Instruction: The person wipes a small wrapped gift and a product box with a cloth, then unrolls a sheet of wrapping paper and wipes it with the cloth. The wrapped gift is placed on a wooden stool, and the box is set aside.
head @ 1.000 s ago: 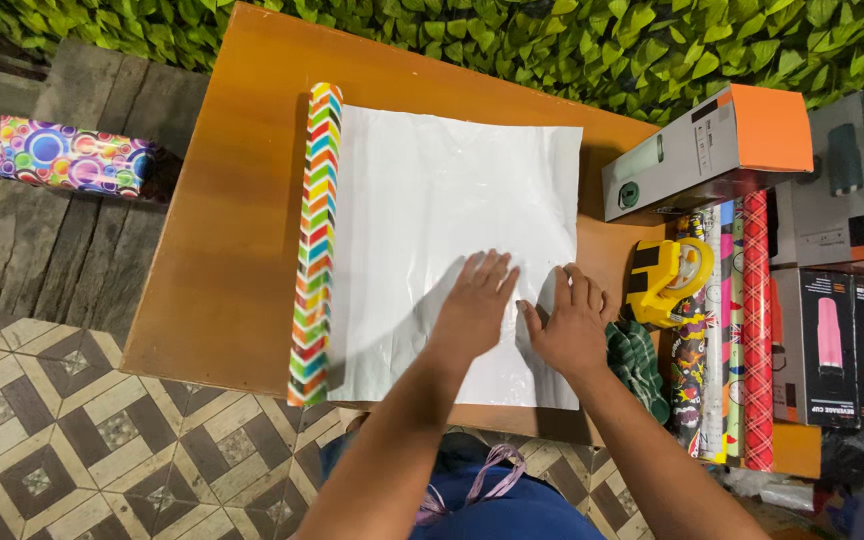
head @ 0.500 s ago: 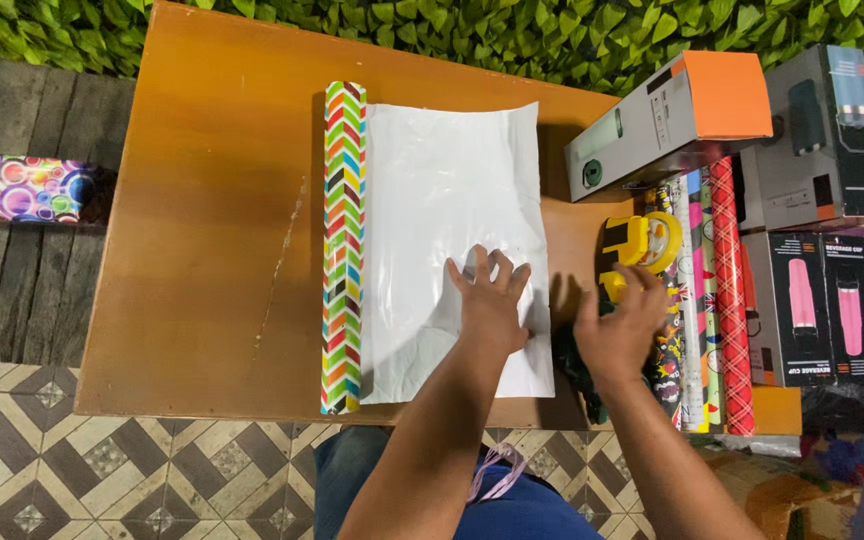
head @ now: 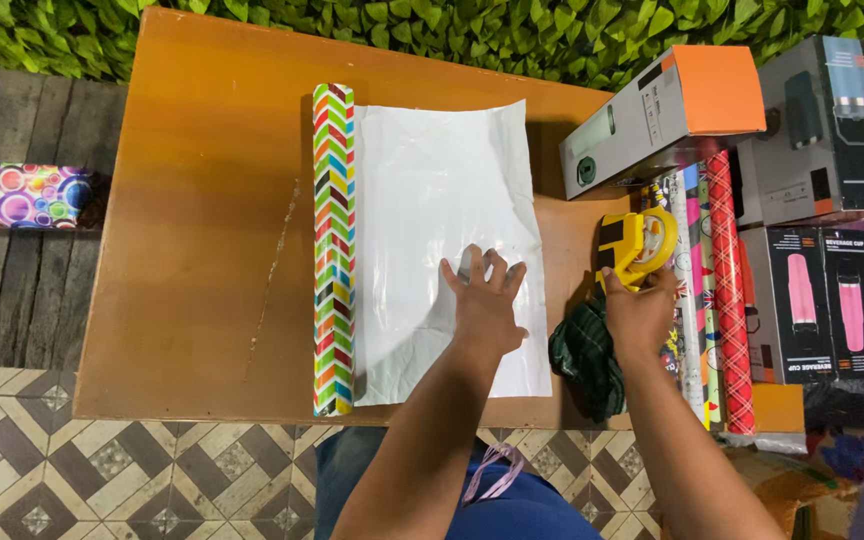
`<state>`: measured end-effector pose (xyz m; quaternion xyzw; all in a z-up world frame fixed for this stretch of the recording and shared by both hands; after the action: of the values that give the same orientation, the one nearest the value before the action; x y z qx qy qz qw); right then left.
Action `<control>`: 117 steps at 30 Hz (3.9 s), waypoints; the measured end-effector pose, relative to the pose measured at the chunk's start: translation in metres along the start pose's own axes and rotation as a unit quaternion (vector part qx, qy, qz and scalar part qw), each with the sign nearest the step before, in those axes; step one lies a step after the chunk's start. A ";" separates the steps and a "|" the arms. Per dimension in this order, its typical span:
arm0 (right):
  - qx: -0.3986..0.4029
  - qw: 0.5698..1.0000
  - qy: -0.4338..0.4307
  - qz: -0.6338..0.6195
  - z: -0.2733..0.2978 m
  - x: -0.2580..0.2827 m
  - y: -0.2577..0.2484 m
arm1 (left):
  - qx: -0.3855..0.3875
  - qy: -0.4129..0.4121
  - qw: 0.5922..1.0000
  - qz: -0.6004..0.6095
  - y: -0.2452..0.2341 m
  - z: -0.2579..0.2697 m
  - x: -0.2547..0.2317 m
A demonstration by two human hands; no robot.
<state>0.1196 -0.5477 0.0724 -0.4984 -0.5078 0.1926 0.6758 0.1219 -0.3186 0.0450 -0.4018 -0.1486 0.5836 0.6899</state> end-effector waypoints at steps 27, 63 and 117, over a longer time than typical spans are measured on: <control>0.094 0.990 -0.102 -0.028 0.053 0.140 0.030 | 0.017 0.000 1.000 -0.014 0.003 0.004 0.004; 0.094 0.982 -0.163 -0.024 0.057 0.097 0.033 | -0.166 -0.013 0.985 0.047 0.065 0.093 0.068; 0.182 0.954 -0.232 0.054 0.266 0.278 0.070 | -0.350 -0.132 0.927 0.017 0.125 0.251 0.387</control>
<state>0.0175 -0.1778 0.1452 -0.3358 -0.5789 0.4282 0.6072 -0.0265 0.1339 0.0107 -0.5398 -0.4263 0.5540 0.4690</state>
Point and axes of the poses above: each hand's wrist, its own z-axis away from the middle knuckle, its own y-axis out of the palm, x = y × z, the point moved 5 cm from there along -z, towards the middle knuckle, and after that the axes turned 8 degrees about x, right-handed, at the moved point
